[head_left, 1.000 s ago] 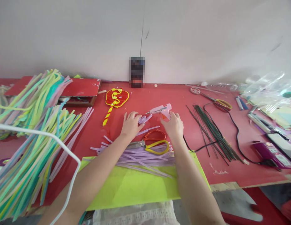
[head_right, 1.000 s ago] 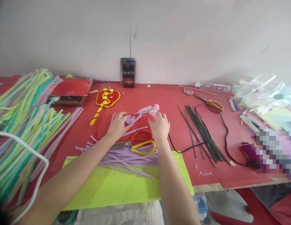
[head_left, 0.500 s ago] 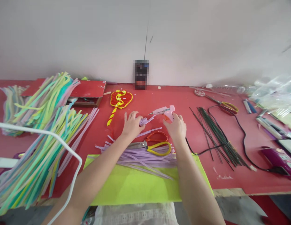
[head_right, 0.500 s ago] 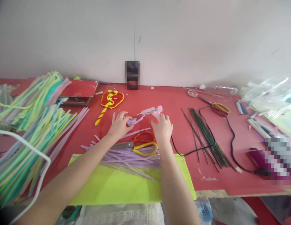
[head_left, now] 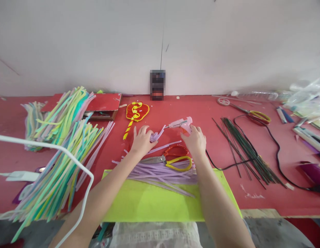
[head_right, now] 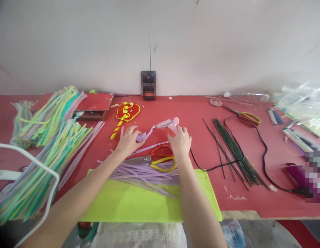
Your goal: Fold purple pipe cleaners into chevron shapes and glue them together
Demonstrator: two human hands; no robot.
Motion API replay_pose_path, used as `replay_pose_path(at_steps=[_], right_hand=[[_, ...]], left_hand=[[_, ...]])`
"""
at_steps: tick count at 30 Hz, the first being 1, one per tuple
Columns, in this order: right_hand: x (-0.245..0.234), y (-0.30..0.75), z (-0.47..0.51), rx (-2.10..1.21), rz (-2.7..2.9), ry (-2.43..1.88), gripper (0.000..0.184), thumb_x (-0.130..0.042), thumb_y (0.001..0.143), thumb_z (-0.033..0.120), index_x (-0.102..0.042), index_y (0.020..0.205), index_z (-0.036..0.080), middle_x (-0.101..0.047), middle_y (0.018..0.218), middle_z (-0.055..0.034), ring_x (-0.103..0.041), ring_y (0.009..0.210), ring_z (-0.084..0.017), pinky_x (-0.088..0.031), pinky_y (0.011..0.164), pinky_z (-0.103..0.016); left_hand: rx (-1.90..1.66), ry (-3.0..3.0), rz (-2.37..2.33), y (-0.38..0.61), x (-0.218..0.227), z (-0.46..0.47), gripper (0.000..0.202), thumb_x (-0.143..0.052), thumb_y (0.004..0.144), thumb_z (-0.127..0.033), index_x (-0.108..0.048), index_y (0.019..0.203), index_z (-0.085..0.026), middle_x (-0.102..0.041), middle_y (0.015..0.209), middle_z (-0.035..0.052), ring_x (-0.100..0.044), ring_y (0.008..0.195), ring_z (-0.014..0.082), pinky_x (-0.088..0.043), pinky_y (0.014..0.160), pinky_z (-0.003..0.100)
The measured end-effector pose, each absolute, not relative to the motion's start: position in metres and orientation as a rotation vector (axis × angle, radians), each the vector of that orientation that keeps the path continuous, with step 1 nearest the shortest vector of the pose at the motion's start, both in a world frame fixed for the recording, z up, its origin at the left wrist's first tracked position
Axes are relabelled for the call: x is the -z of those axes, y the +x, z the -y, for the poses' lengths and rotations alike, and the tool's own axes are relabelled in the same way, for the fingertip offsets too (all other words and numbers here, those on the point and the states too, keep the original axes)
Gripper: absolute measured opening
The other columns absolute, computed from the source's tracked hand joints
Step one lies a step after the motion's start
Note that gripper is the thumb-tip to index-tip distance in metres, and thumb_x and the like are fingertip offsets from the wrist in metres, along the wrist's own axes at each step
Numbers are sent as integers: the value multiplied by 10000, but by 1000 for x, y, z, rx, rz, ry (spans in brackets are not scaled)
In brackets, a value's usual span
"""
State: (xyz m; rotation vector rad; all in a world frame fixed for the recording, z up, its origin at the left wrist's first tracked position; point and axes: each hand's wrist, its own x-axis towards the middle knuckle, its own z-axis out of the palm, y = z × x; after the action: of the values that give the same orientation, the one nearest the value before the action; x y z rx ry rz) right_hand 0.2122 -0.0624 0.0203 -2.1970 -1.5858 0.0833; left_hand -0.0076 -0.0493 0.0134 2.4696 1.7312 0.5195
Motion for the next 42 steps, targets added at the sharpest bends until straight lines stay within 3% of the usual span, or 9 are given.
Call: replay_pose_path(at_steps=[4, 8, 11, 15, 17, 20, 24, 31, 42], right_hand=[[-19, 205, 62, -19, 1608, -2129, 449, -513, 807, 382, -516, 1209, 181, -579, 1090, -117, -562, 950, -242, -389, 785, -341], [-16, 197, 61, 24, 1667, -2058, 447, -503, 814, 371, -511, 1215, 175, -580, 1081, -114, -550, 967, -243, -384, 810, -343], [-11, 193, 59, 57, 1703, -2045, 431, -495, 821, 366, -516, 1207, 175, -584, 1064, -116, -544, 974, -248, -377, 827, -355], [-7, 193, 57, 80, 1735, -2047, 435, -499, 815, 374, -514, 1204, 181, -581, 1050, -110, -544, 955, -243, -377, 817, -354], [-6, 193, 57, 89, 1735, -2046, 438, -500, 811, 383, -515, 1202, 186, -582, 1050, -108, -544, 950, -243, -377, 816, -353], [-7, 193, 58, 100, 1734, -2054, 432, -497, 812, 394, -523, 1193, 191, -587, 1044, -105, -545, 940, -244, -375, 816, -353], [-7, 193, 59, 107, 1754, -2067, 443, -505, 809, 390, -522, 1198, 179, -588, 1046, -107, -549, 937, -239, -378, 809, -348], [-6, 193, 60, 92, 1753, -2065, 449, -519, 803, 393, -526, 1198, 178, -595, 1069, -106, -556, 945, -242, -385, 824, -353], [-5, 193, 60, 116, 1749, -2019, 434, -499, 811, 414, -533, 1174, 178, -591, 1023, -103, -553, 913, -237, -388, 792, -351]], left_hand=[[-620, 2434, -1705, -13, -13, 48, 293, -593, 806, -340, -571, 1075, -227, -471, 1345, 112, -400, 1292, 269, -165, 1120, 568], [-767, 2360, -1705, -19, -14, 48, 193, -540, 835, -262, -593, 1008, -195, -572, 1129, 95, -540, 1104, 222, -396, 1017, 393], [-803, 2325, -1697, -21, -14, 52, 214, -475, 859, -233, -588, 1031, -176, -591, 1040, 96, -575, 1016, 208, -465, 918, 331], [-649, 2433, -1655, -16, -12, 66, 429, -375, 867, -169, -452, 1288, -140, -488, 1349, 138, -437, 1272, 238, -359, 1058, 385], [-534, 2484, -1652, -10, -10, 74, 488, -359, 885, -219, -371, 1361, -112, -385, 1449, 159, -312, 1367, 262, -247, 1125, 459], [-410, 2504, -1663, -4, -6, 84, 550, -354, 904, -331, -329, 1393, -83, -304, 1490, 183, -254, 1393, 284, -187, 1142, 492], [-381, 2489, -1675, -3, -3, 82, 568, -379, 904, -353, -346, 1382, -47, -299, 1486, 202, -251, 1394, 292, -160, 1146, 511], [-568, 2385, -1696, -15, -1, 62, 409, -520, 851, -274, -499, 1249, -181, -455, 1404, 119, -371, 1333, 253, -189, 1136, 526], [-590, 2381, -1674, -18, 6, 57, 325, -548, 843, -271, -569, 1161, -212, -470, 1386, 105, -379, 1325, 253, -173, 1124, 564]])
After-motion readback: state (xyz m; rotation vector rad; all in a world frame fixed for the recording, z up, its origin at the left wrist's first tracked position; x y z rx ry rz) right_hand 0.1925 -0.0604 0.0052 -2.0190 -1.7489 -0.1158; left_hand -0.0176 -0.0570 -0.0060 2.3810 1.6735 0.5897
